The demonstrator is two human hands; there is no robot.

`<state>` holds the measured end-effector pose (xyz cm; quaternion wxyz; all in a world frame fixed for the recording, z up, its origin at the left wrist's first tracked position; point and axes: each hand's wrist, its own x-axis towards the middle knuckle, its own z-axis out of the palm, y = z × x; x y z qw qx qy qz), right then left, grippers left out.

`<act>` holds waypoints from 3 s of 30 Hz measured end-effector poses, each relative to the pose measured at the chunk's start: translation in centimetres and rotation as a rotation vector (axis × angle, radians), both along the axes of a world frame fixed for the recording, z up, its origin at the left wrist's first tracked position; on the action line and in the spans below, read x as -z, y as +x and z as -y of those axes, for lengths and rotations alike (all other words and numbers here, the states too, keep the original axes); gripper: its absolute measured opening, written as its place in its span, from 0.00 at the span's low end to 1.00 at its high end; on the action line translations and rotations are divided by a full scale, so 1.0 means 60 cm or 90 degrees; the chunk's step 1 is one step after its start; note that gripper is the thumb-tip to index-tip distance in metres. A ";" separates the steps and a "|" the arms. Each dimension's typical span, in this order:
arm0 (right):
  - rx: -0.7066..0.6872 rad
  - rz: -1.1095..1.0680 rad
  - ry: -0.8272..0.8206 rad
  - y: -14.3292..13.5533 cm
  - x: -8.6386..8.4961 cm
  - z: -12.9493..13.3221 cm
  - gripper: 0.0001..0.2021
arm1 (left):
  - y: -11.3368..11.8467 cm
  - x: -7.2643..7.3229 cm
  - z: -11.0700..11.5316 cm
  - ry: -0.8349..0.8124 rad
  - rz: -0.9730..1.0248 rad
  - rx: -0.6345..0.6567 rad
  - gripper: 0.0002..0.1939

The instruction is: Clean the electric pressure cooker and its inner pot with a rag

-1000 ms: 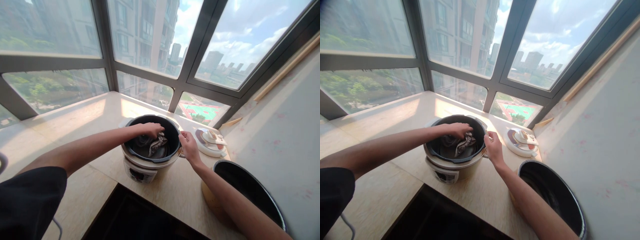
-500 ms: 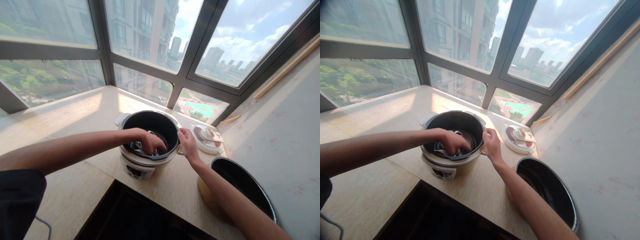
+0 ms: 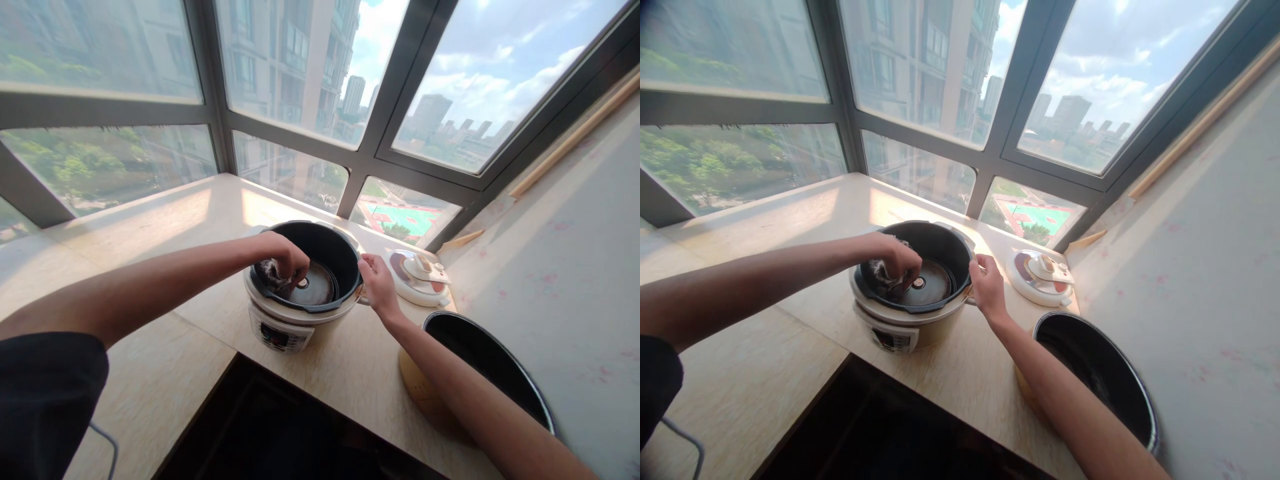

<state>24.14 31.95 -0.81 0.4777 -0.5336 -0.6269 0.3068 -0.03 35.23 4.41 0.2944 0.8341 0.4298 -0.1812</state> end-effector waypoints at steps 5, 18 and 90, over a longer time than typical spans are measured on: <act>0.005 0.000 0.000 0.000 0.003 -0.002 0.20 | -0.001 0.008 -0.018 0.184 -0.013 0.049 0.25; 0.008 -0.016 -0.003 -0.001 0.011 -0.009 0.19 | 0.000 -0.015 0.004 0.524 0.103 -0.039 0.36; 0.028 0.092 -0.054 0.000 -0.015 0.005 0.19 | -0.040 -0.030 0.369 0.630 -0.169 -0.162 0.18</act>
